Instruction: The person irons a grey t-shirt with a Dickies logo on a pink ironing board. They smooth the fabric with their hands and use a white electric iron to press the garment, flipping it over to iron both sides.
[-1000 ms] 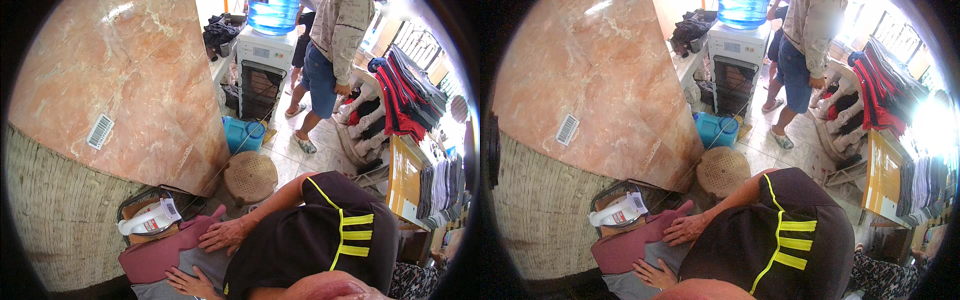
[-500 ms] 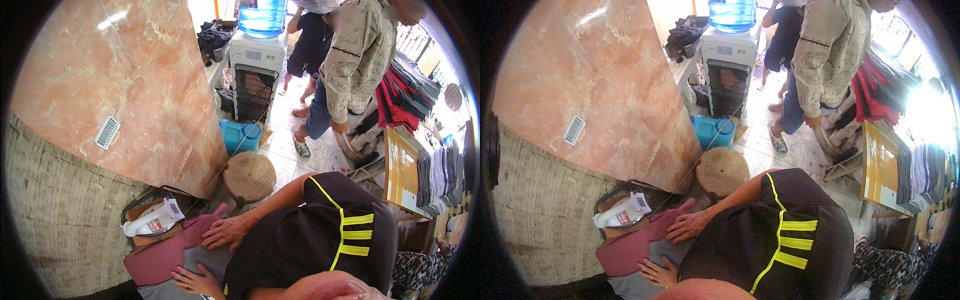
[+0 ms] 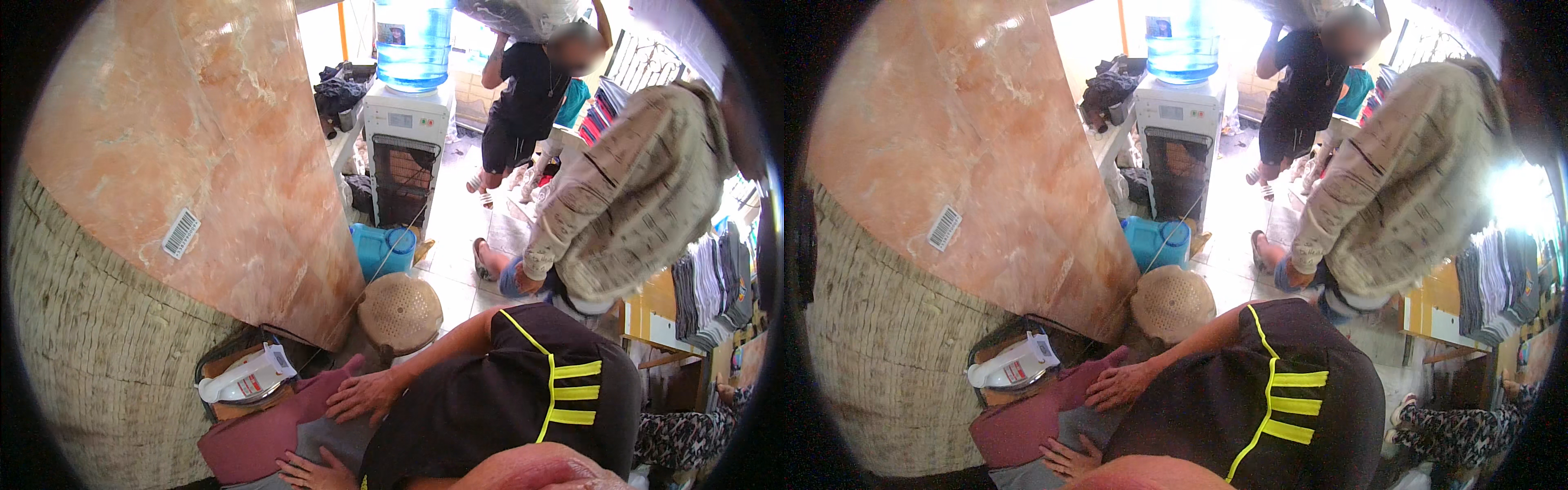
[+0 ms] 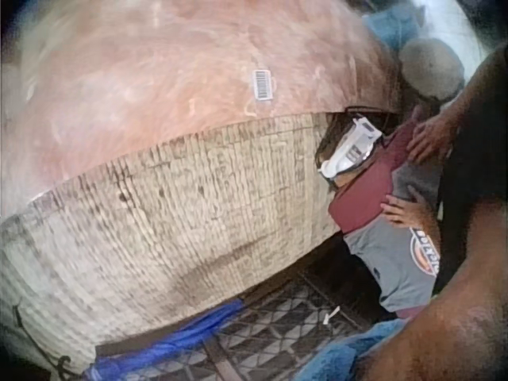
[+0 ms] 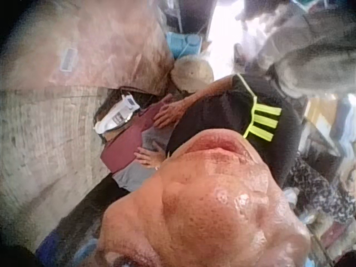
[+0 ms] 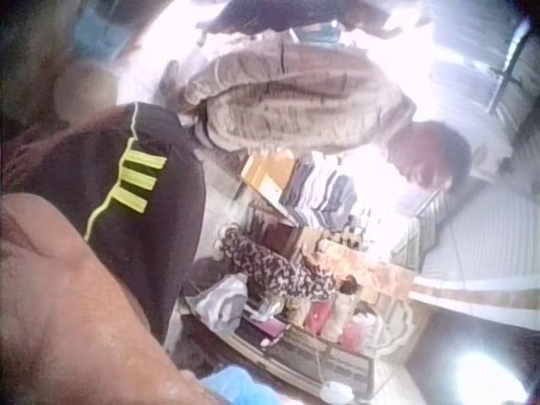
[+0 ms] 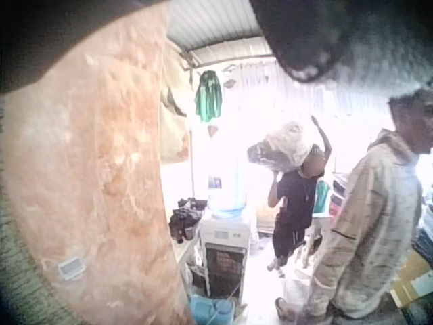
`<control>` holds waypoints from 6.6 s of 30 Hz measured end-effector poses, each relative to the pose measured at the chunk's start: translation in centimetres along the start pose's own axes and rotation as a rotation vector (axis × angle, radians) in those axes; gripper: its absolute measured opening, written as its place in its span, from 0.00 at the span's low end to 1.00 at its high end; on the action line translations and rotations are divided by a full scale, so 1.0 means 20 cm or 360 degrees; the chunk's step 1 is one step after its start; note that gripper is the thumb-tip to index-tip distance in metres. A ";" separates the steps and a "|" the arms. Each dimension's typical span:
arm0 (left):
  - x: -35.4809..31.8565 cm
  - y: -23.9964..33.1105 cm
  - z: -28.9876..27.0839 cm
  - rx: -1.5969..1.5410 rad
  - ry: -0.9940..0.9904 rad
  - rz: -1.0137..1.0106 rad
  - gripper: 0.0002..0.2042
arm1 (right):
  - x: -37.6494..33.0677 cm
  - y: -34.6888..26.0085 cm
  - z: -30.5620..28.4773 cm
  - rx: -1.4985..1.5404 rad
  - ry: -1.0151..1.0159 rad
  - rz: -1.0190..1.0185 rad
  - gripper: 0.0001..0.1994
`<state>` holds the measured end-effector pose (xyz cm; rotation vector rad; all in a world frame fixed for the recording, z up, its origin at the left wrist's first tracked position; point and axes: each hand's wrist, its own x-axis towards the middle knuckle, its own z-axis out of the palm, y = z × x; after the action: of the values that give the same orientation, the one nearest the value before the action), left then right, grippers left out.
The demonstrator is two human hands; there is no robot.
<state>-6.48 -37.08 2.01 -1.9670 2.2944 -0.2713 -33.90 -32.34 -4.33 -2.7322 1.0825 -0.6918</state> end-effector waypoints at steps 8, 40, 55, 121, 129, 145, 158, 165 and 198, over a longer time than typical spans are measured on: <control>-0.07 0.04 -0.06 0.0010 0.0521 0.0110 0.39 | -0.01 0.01 0.02 -0.0049 0.0008 -0.0001 0.42; -0.03 -0.02 -0.02 0.0045 0.0331 0.0244 0.35 | 0.00 -0.01 -0.01 0.0100 0.0068 0.0062 0.41; -0.03 0.01 -0.05 0.0012 0.0165 0.0208 0.36 | 0.01 -0.01 -0.02 0.0146 0.0231 0.0017 0.41; -0.43 0.56 -0.08 -0.0731 0.0208 -0.0256 0.36 | 0.86 0.07 0.01 0.0742 -0.0161 -0.0526 0.24; -0.50 0.79 -0.10 -0.1184 0.0273 0.0214 0.33 | 0.85 0.05 0.05 0.0202 -0.0261 -0.0579 0.24; -0.82 0.65 0.04 -0.1117 0.0907 -0.0331 0.13 | 0.86 0.01 0.02 0.0163 -0.0297 -0.0688 0.25; -0.80 0.46 -0.13 -0.1392 0.0797 -0.0684 0.17 | 0.68 -0.30 -0.01 -0.0206 -0.0273 -0.0487 0.34; -1.17 0.14 0.06 -0.0485 0.0569 -0.1773 0.40 | 0.62 -0.29 0.00 -0.0159 -0.0406 -0.0455 0.37; -2.02 -0.38 0.20 -0.0320 0.1000 -0.2235 0.10 | 1.26 -2.03 0.80 0.0857 -0.0907 -0.1790 0.15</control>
<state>7.99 1.33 -1.82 -3.5902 0.5931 -0.8305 14.56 -20.37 1.89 -2.5360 -0.7221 -0.1640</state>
